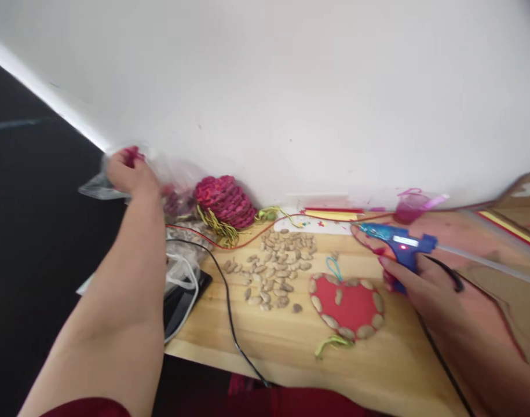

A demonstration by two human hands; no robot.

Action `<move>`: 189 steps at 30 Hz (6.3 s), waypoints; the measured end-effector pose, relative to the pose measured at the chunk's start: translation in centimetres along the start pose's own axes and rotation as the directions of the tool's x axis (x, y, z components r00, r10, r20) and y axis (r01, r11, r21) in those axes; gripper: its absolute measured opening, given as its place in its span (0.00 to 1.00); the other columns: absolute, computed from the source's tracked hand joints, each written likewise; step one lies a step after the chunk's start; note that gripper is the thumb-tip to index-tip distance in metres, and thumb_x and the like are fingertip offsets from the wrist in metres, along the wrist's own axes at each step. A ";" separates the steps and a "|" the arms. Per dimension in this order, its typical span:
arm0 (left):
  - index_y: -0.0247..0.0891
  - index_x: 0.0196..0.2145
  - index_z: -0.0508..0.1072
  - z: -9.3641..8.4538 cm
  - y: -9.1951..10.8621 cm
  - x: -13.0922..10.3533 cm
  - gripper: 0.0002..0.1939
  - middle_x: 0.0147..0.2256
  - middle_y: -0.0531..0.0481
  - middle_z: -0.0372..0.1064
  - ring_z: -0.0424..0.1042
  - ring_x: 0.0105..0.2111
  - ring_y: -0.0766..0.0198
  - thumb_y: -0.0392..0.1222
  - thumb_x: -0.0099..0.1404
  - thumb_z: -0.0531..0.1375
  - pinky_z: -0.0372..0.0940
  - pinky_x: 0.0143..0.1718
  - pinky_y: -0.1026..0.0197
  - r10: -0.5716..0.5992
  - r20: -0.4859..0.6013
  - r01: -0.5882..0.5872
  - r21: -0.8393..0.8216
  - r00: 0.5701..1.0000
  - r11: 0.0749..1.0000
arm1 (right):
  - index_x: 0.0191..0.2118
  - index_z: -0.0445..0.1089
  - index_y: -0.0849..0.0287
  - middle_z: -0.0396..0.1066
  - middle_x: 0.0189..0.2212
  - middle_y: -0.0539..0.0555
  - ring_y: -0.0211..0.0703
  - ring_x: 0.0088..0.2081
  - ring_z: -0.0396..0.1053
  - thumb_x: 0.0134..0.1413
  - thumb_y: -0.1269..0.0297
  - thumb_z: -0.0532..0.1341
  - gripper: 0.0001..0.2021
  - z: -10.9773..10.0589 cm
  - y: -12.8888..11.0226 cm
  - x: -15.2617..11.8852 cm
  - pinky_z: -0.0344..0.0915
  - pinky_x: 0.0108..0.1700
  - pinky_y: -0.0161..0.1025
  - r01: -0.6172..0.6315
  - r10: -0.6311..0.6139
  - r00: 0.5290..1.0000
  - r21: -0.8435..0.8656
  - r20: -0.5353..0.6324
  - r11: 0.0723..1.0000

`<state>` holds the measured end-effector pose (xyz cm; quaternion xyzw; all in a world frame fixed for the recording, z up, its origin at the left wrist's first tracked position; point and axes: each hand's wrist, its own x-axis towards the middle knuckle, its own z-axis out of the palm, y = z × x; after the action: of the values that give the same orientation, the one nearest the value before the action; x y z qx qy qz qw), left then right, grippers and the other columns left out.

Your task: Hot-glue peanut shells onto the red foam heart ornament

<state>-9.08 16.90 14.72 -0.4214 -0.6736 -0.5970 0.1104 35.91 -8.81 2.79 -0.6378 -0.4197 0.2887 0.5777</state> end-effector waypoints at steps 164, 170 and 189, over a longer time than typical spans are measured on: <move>0.43 0.45 0.83 -0.7 11.6 -31.6 0.18 0.45 0.44 0.81 0.77 0.46 0.49 0.39 0.68 0.54 0.67 0.48 0.50 0.412 0.910 -0.651 -0.283 0.049 0.704 | 0.28 0.65 0.56 0.66 0.16 0.43 0.32 0.16 0.62 0.45 0.61 0.70 0.13 -1.0 2.2 0.8 0.59 0.19 0.32 -0.136 0.094 0.986 0.319 0.141 0.938; 0.44 0.30 0.82 -3.4 10.7 -30.1 0.20 0.30 0.47 0.79 0.76 0.33 0.53 0.54 0.68 0.54 0.67 0.37 0.55 0.359 0.931 -0.595 -0.253 0.064 0.763 | 0.28 0.65 0.56 0.67 0.17 0.44 0.33 0.18 0.63 0.46 0.59 0.71 0.14 -1.0 2.8 0.9 0.59 0.19 0.32 -0.134 0.098 0.986 0.288 0.135 0.948; 0.40 0.31 0.78 -3.5 8.0 -29.3 0.22 0.30 0.46 0.76 0.74 0.35 0.55 0.51 0.72 0.49 0.63 0.37 0.57 0.469 0.815 -0.593 -0.202 0.339 0.779 | 0.28 0.66 0.55 0.66 0.17 0.43 0.34 0.18 0.63 0.50 0.62 0.69 0.10 -1.1 1.8 0.5 0.60 0.22 0.34 -0.017 0.002 0.999 0.285 0.051 0.958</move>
<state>13.41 0.48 2.20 -0.8389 -0.5033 -0.2073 -0.0073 37.44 -8.93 1.24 -0.5424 -0.3850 0.3648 0.6516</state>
